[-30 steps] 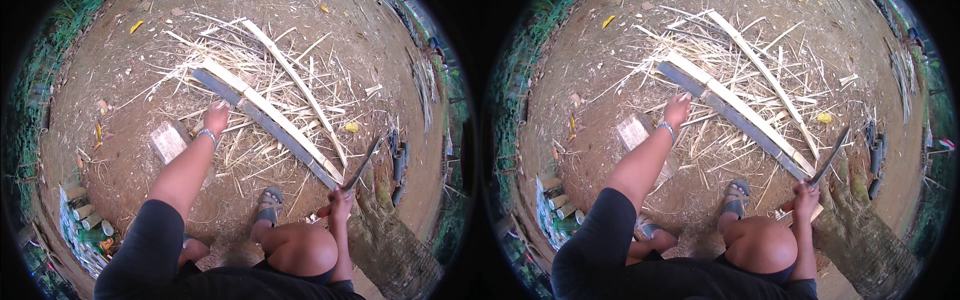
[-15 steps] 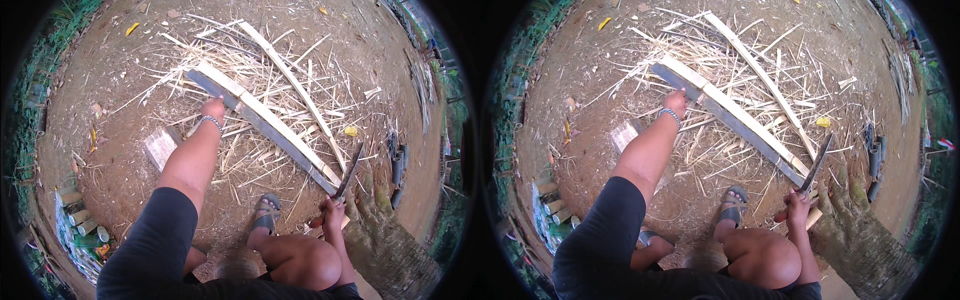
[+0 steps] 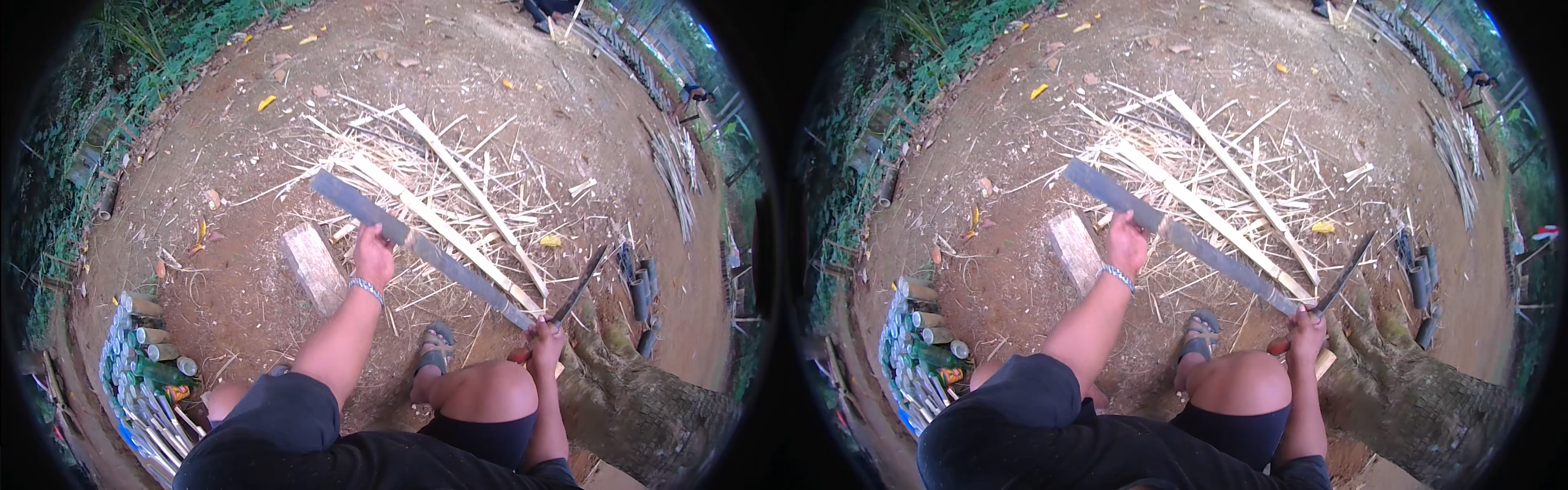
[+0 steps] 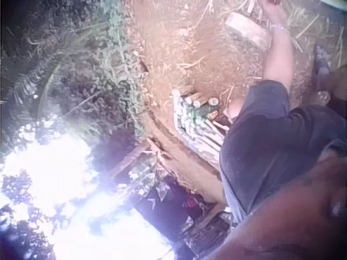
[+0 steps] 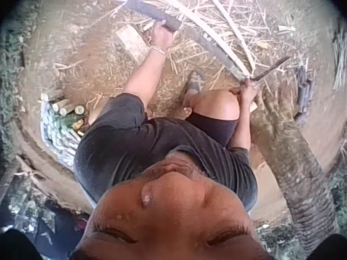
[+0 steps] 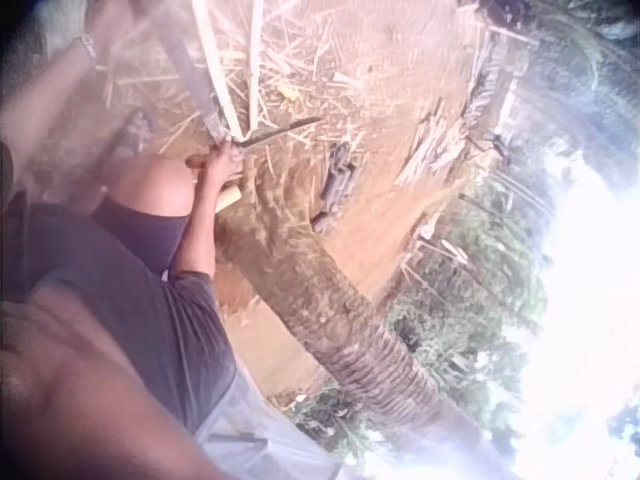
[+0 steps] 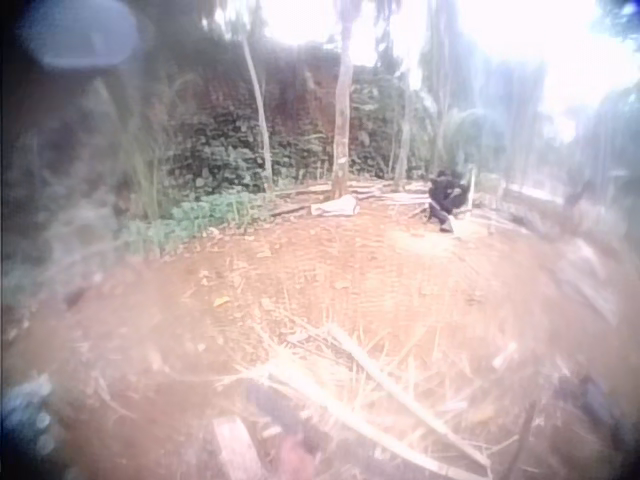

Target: The person uses a knife to shave and smooth the edges of long strips of bamboo, resting the bamboo on a wooden block while working.

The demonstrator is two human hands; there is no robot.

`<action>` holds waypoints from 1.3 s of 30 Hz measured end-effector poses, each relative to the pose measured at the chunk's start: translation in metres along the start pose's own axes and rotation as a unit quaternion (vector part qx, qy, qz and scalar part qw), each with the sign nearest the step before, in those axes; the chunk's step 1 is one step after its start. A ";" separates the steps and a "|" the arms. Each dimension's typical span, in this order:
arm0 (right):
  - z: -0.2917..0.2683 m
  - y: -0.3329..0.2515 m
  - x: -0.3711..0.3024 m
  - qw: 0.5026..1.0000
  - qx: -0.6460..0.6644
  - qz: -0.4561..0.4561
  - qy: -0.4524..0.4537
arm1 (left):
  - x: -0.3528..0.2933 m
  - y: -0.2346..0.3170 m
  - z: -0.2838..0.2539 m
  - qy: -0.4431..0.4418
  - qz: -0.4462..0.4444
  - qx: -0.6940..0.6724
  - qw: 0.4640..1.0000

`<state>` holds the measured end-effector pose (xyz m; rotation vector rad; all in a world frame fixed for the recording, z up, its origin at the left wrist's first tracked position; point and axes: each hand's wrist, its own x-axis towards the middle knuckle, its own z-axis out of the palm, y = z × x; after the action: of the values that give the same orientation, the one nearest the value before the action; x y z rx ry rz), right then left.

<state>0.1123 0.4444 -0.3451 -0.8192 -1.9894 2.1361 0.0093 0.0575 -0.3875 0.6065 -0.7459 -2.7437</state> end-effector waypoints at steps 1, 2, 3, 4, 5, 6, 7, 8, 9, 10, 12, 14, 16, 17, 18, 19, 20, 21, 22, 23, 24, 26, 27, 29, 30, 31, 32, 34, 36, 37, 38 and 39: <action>-0.002 -0.008 -0.002 1.000 0.005 -0.015 0.006 | -0.019 0.001 0.005 -0.047 0.005 0.010 0.999; -0.003 -0.016 -0.003 0.999 0.010 -0.030 0.013 | -0.032 0.003 0.013 -0.095 0.009 0.020 0.995; -0.007 -0.021 -0.009 0.999 0.015 -0.039 0.021 | -0.047 0.007 0.020 -0.109 -0.014 0.076 0.991; -0.010 -0.027 -0.012 0.997 0.051 -0.063 -0.001 | -0.062 0.011 0.028 -0.123 -0.038 0.132 0.983; -0.014 -0.032 -0.016 0.996 0.057 -0.067 0.011 | -0.076 0.013 0.036 -0.138 -0.063 0.189 0.970; -0.016 -0.043 -0.026 0.995 0.065 -0.072 0.032 | -0.090 0.013 0.055 -0.113 -0.087 0.291 0.946; -0.020 -0.052 -0.033 0.993 0.068 -0.077 0.054 | -0.095 0.009 0.060 -0.128 -0.106 0.282 0.945; -0.030 -0.054 -0.035 0.990 0.107 -0.084 0.044 | -0.098 0.002 0.064 -0.145 -0.127 0.274 0.942; -0.034 -0.062 -0.042 0.988 0.122 -0.084 0.043 | -0.103 -0.001 0.067 -0.158 -0.142 0.269 0.939; -0.030 -0.070 -0.055 0.986 0.138 -0.082 0.036 | -0.108 -0.001 0.069 -0.161 -0.121 0.195 0.960; -0.027 -0.086 -0.075 0.981 0.169 -0.084 0.036 | -0.121 -0.006 0.084 -0.127 -0.064 0.109 0.984; -0.039 -0.091 -0.083 0.977 0.179 -0.115 0.018 | -0.131 -0.006 0.106 -0.121 -0.013 0.068 0.990; -0.054 -0.093 -0.092 0.972 0.177 -0.152 0.007 | -0.139 0.007 0.134 -0.135 0.008 0.055 0.989; -0.066 -0.099 -0.100 0.972 0.158 -0.171 0.027 | -0.144 0.015 0.148 -0.140 0.017 0.048 0.989; -0.070 -0.108 -0.104 0.970 0.143 -0.190 0.039 | -0.148 0.034 0.162 -0.151 0.028 0.045 0.987; -0.075 -0.116 -0.106 0.968 0.126 -0.210 0.052 | -0.151 0.054 0.177 -0.162 0.038 0.041 0.985; -0.085 -0.116 -0.103 0.966 0.119 -0.224 0.057 | -0.153 0.078 0.188 -0.156 0.058 0.037 0.985; -0.084 -0.124 -0.106 0.963 0.121 -0.234 0.065 | -0.154 0.105 0.196 -0.149 0.081 0.033 0.985; -0.088 -0.139 -0.110 0.959 0.118 -0.246 0.076 | -0.163 0.128 0.205 -0.163 0.107 0.051 0.980; -0.090 -0.151 -0.119 0.956 0.120 -0.254 0.085 | -0.176 0.158 0.213 -0.176 0.134 0.076 0.972; -0.092 -0.159 -0.122 0.953 0.136 -0.257 0.085 | -0.188 0.183 0.218 -0.174 0.159 0.075 0.969; -0.092 -0.170 -0.125 0.947 0.170 -0.260 0.079 | -0.202 0.232 0.216 -0.165 0.211 0.075 0.961; -0.086 -0.173 -0.129 0.945 0.186 -0.261 0.072 | -0.209 0.255 0.211 -0.156 0.235 0.077 0.956; -0.081 -0.184 -0.137 0.937 0.213 -0.269 0.064 | -0.223 0.284 0.201 -0.130 0.284 0.077 0.947; -0.073 -0.190 -0.145 0.939 0.220 -0.258 0.055 | -0.230 0.293 0.195 -0.115 0.309 0.078 0.941; -0.066 -0.189 -0.149 0.939 0.228 -0.255 0.042 | -0.235 0.297 0.187 -0.098 0.332 0.083 0.934; -0.060 -0.188 -0.152 0.938 0.236 -0.252 0.030 | -0.240 0.300 0.179 -0.082 0.354 0.088 0.927; -0.042 -0.188 -0.164 0.940 0.235 -0.246 0.011 | -0.248 0.304 0.163 -0.045 0.409 0.098 0.906; -0.022 -0.183 -0.178 0.946 0.211 -0.242 -0.037 | -0.235 0.304 0.131 -0.002 0.419 0.120 0.900; -0.016 -0.180 -0.185 0.949 0.198 -0.241 -0.058 | -0.234 0.301 0.123 0.018 0.420 0.130 0.898; -0.007 -0.173 -0.188 0.949 0.199 -0.234 -0.073 | -0.236 0.296 0.112 0.030 0.444 0.129 0.886; -0.002 -0.165 -0.190 0.953 0.184 -0.223 -0.087 | -0.240 0.294 0.107 0.005 0.427 0.153 0.891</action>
<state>0.2286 0.3862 -0.1292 -0.1105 -1.5641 2.2417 0.2073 -0.0664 -0.0698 0.2405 -1.1215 -1.8240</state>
